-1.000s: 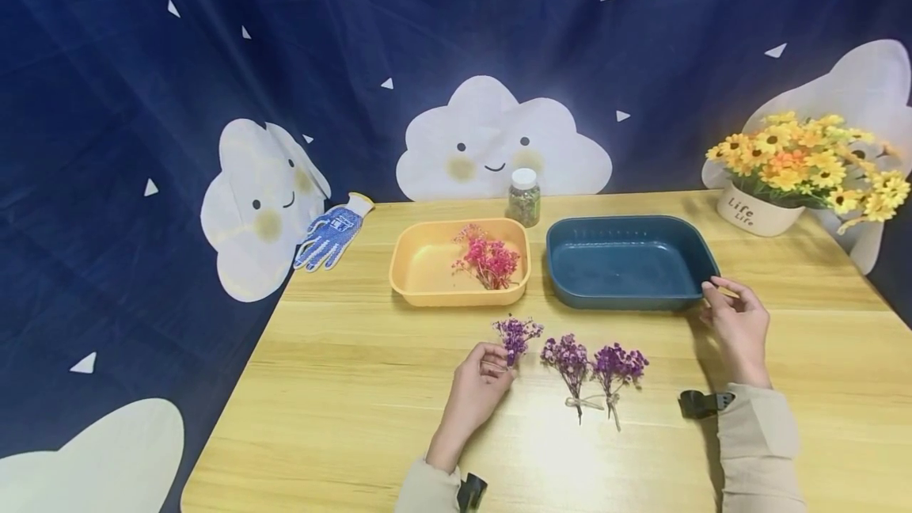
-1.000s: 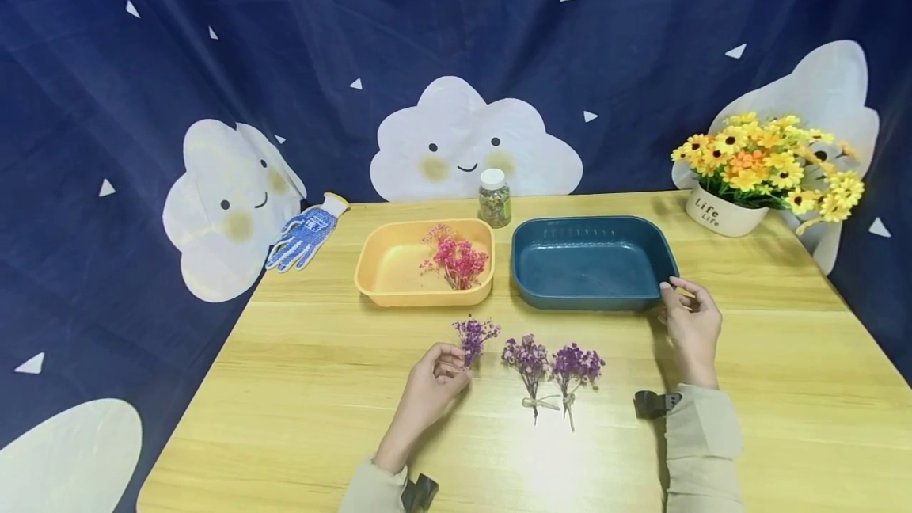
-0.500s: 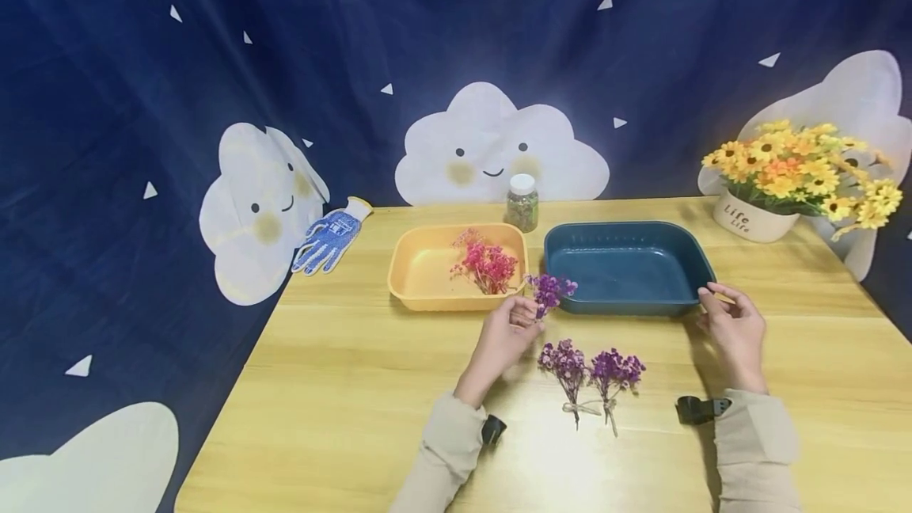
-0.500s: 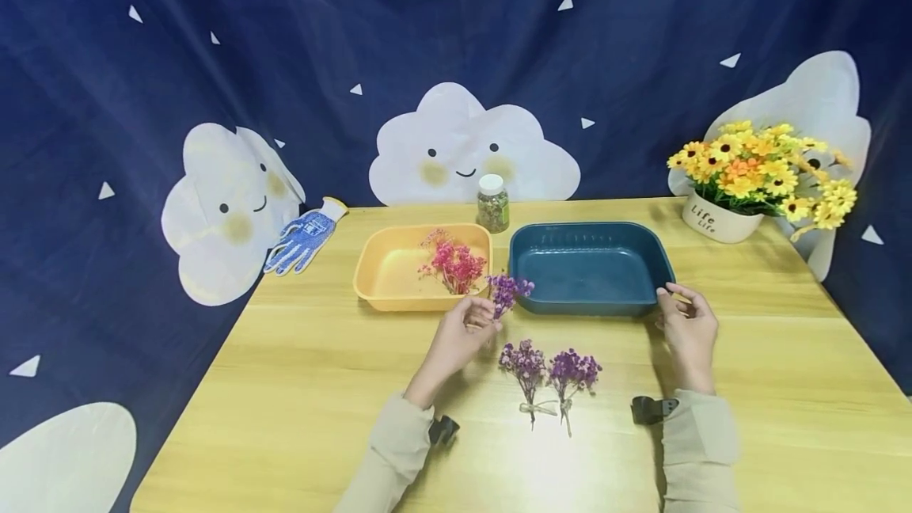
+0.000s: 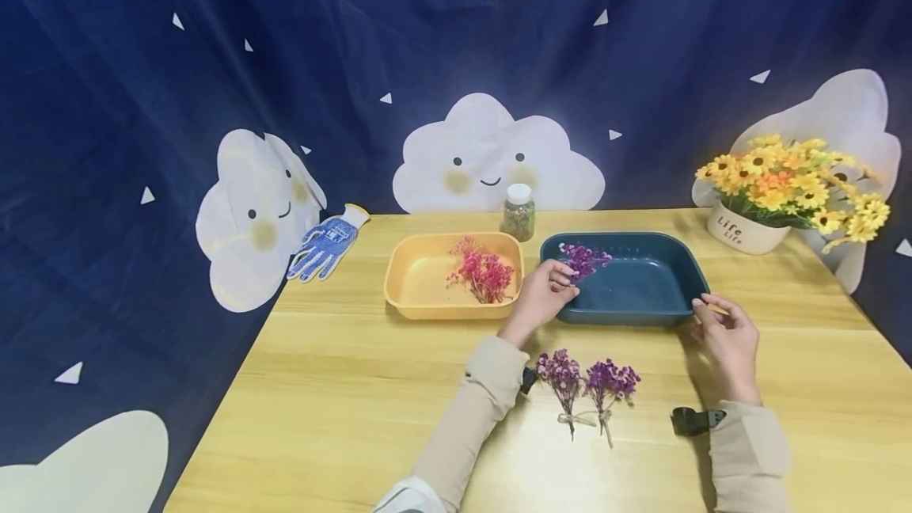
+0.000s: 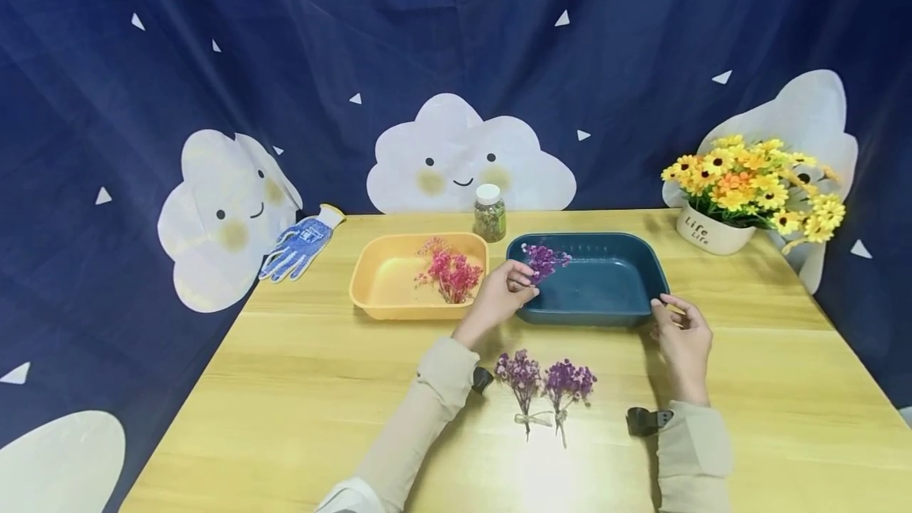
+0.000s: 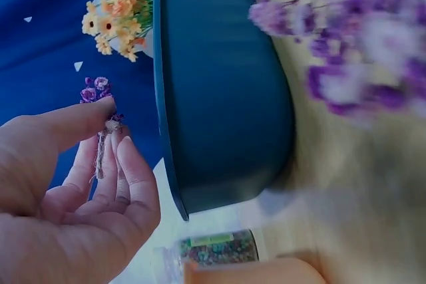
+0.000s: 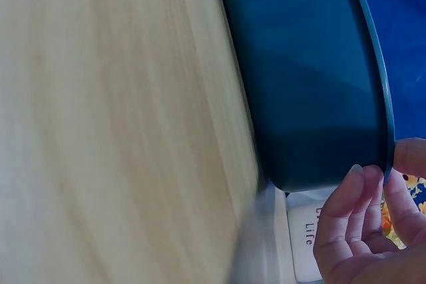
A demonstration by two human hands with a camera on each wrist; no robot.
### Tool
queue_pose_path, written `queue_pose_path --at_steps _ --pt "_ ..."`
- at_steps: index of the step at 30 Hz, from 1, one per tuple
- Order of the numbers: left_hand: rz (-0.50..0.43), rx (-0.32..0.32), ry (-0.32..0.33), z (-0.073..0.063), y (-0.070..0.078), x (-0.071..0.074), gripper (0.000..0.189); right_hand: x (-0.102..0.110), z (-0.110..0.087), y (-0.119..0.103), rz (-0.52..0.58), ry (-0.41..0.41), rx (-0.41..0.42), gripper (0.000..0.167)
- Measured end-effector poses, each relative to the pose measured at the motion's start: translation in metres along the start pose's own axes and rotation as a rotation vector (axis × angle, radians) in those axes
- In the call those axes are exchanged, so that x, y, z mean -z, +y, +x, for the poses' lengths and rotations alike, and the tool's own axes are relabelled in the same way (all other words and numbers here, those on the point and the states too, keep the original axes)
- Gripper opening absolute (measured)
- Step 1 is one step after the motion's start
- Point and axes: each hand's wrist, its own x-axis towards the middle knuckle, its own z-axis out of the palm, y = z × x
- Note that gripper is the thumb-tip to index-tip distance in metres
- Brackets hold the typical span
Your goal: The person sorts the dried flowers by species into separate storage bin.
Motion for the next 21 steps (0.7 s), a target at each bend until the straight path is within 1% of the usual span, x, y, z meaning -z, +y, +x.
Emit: queue_pose_path --at_steps 3,5,11,13,16,18,21 --pt "0.01 -0.001 0.002 0.009 0.004 -0.006 0.023 -0.001 -0.001 0.0 0.004 0.002 0.007 0.015" --pt "0.015 0.003 0.001 0.012 0.005 -0.009 0.026 -0.001 -0.002 0.0 0.01 0.002 0.008 0.015" --pt "0.005 0.012 0.004 0.012 0.001 -0.01 0.026 -0.001 -0.002 0.001 0.007 0.002 0.001 0.015" --pt "-0.004 0.008 0.009 0.011 0.0 -0.009 0.026 -0.001 -0.002 0.001 0.007 0.006 0.003 0.014" --pt "-0.042 0.022 0.016 0.006 -0.003 -0.006 0.028 -0.001 -0.002 0.0 0.012 0.008 0.001 0.014" --pt "-0.083 0.038 0.02 0.001 -0.006 -0.004 0.029 -0.001 -0.002 0.0 0.014 0.008 -0.001 0.014" --pt "-0.156 0.057 0.027 -0.01 -0.013 -0.002 0.032 0.0 -0.001 0.0 0.016 0.006 -0.004 0.015"
